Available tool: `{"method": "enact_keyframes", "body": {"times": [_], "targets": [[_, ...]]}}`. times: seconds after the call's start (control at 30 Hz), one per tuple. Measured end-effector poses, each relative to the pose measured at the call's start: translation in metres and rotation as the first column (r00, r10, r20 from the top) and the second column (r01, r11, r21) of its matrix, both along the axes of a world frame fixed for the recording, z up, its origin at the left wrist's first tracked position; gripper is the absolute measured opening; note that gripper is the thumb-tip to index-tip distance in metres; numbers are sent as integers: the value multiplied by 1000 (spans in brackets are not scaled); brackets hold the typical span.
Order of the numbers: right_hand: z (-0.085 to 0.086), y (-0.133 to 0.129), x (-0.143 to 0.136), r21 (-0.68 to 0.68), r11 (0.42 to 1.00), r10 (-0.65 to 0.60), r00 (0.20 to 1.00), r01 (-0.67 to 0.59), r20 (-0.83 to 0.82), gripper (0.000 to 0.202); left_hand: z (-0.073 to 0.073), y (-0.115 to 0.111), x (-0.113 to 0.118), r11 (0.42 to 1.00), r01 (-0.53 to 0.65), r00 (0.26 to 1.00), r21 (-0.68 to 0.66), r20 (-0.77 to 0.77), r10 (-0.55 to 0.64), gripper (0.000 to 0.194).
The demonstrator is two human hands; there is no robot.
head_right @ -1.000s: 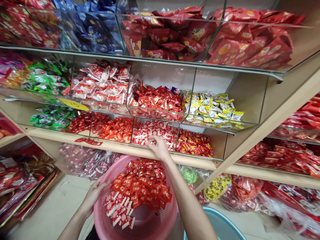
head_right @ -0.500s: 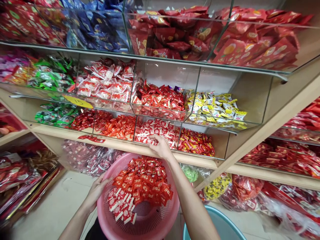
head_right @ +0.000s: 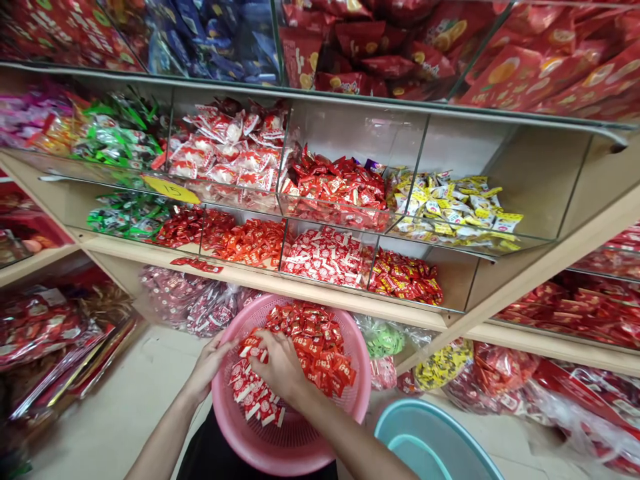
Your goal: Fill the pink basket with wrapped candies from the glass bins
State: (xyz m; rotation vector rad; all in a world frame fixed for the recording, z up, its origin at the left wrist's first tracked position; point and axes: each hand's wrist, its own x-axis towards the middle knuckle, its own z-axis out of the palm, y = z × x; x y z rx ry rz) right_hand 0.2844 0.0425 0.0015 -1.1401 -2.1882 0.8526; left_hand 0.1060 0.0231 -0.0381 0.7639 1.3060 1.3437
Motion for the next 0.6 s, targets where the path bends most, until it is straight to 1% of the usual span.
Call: {"method": "enact_keyframes", "body": {"times": [0.1, 0.2, 0.3, 0.43, 0.53, 0.6], "targets": [[-15, -7, 0, 0, 1000, 24, 990, -24, 140, 43, -6, 0, -2, 1000, 6, 999, 21, 32, -6, 65], [-22, -11, 4, 9, 999, 29, 980, -32, 195, 48, -10, 1, -3, 999, -1, 999, 34, 51, 0, 66], [-27, -15, 4, -3, 1000, 11, 981, -11, 196, 51, -10, 1, -3, 1000, -2, 998, 31, 61, 0, 67], [-33, -20, -4, -43, 999, 8, 991, -3, 136, 52, -9, 0, -2, 1000, -5, 999, 31, 53, 3, 63], [-36, -24, -11, -81, 997, -13, 994, 21, 104, 44, -8, 0, -2, 999, 2, 998, 37, 64, -4, 62], [-36, -26, -13, -83, 996, -28, 994, 37, 105, 37, -8, 0, -2, 999, 10, 997, 39, 71, -13, 63]]}}
